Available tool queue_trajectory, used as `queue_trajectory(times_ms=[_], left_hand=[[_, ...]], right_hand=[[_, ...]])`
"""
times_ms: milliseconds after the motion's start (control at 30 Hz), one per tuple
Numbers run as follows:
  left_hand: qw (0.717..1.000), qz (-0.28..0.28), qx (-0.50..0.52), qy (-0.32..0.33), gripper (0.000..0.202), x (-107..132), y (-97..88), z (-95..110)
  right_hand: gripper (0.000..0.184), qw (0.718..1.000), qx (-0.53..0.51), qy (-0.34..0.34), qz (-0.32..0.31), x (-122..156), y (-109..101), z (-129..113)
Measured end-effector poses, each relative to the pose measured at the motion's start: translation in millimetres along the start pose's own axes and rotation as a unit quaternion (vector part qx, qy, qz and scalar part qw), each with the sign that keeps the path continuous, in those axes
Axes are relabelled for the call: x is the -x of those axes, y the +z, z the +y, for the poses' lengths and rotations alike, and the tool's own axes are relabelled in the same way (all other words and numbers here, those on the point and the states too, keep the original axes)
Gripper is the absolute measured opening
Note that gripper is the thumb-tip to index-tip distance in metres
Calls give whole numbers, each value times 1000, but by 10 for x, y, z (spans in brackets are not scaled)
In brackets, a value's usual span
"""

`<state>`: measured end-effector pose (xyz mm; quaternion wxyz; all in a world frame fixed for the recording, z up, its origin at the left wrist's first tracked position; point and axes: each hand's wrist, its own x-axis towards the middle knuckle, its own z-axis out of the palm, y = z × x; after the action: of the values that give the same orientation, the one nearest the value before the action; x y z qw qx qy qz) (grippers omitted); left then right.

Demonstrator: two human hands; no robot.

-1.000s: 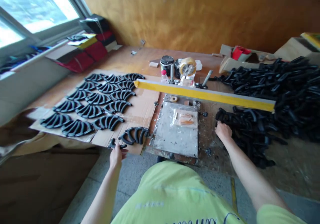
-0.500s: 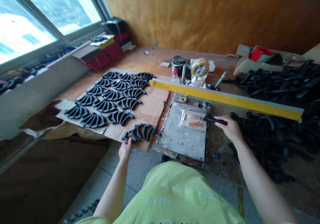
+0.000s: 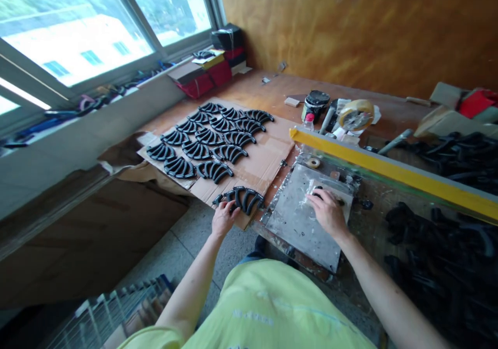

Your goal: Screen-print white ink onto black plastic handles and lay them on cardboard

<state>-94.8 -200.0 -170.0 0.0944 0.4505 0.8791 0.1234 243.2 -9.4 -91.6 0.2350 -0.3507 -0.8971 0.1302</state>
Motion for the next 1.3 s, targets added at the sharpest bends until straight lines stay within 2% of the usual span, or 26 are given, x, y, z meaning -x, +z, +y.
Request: queue_trajectory(times_ms=[100, 200, 333, 533, 767, 933, 1100, 1300], left_hand=[[1000, 1, 0, 15, 44, -55, -18, -90], [1000, 16, -5, 20, 44, -126, -4, -181], [998, 18, 1, 64, 44, -243, 2, -258], [995, 9, 24, 100, 47, -252, -13, -316], [990, 22, 70, 121, 46, -273, 22, -374], [992, 15, 72, 102, 47, -311, -72, -387], [998, 60, 12, 32, 49, -204, -191, -133], [1000, -5, -13, -13, 58, -281, -162, 266]], right_hand=[[27, 992, -80, -50, -80, -233, 358, -589], [25, 980, -82, -51, -172, -456, 758, -1078], [34, 963, 15, 3, -269, -687, 1080, -1380], [37, 928, 79, 12, -364, -840, 1300, -1473], [40, 933, 69, 0, -354, -966, 1455, -1504], [47, 931, 57, -6, -361, -1011, 1517, -1505], [45, 935, 48, -15, -350, -966, 1518, -1495], [39, 934, 44, -3, -354, -981, 1511, -1513]])
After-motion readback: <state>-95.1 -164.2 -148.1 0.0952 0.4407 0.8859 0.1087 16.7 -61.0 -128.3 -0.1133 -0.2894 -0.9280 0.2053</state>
